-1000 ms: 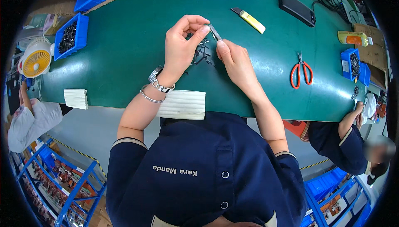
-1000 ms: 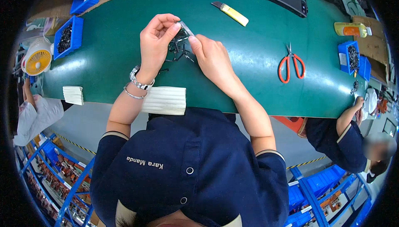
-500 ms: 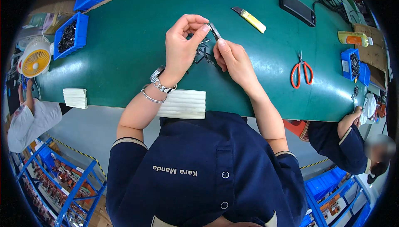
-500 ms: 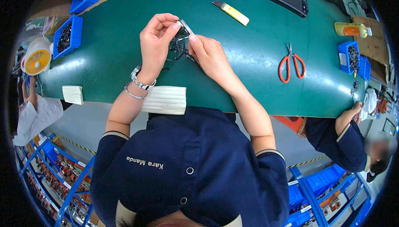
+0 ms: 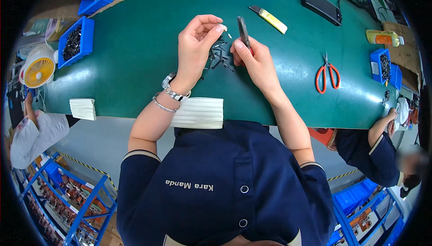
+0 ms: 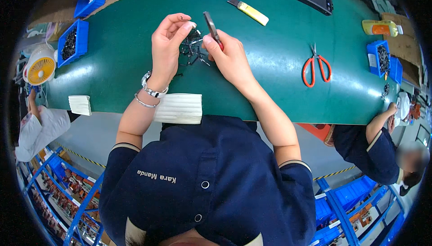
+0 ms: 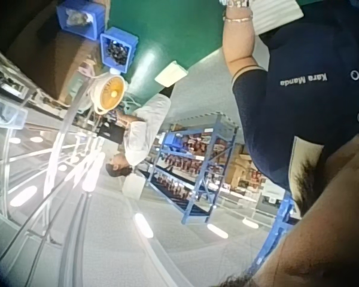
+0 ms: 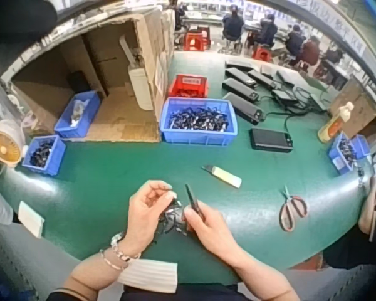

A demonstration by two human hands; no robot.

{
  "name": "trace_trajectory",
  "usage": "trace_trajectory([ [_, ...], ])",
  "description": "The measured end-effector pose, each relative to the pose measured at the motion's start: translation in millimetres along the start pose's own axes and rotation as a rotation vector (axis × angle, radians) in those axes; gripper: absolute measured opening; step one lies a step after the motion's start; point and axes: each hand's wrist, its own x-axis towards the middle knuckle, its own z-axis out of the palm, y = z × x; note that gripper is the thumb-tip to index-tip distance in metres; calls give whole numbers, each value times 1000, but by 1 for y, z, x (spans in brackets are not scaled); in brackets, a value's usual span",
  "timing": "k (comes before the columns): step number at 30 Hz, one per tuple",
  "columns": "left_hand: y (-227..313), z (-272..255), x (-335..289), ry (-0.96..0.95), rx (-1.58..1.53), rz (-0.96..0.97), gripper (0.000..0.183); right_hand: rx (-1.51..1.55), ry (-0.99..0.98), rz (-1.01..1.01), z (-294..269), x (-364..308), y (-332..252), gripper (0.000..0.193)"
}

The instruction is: Using pliers to manipulate and join small plastic and wire components at a factory workstation.

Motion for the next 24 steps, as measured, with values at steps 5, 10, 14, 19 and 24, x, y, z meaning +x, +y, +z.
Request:
trace_trajectory([
  [5,-5,1,-1,-90,-65,-93,18,201,-6,43,0,-3,-9,17],
  [10,-10,0,-2,-164,-208,-190,20,159,31,11,0,-3,-3,12],
  [14,-11,0,-2,-197,-262,-228,21,87,58,-2,0,-5,-8,12],
  [19,-12,-1,-1,-201,-292,-248,21,32,59,-12,0,-4,-9,12],
  [24,-14,-2,-1,-219,-278,-236,21,40,61,-6,2,-5,-10,12],
])
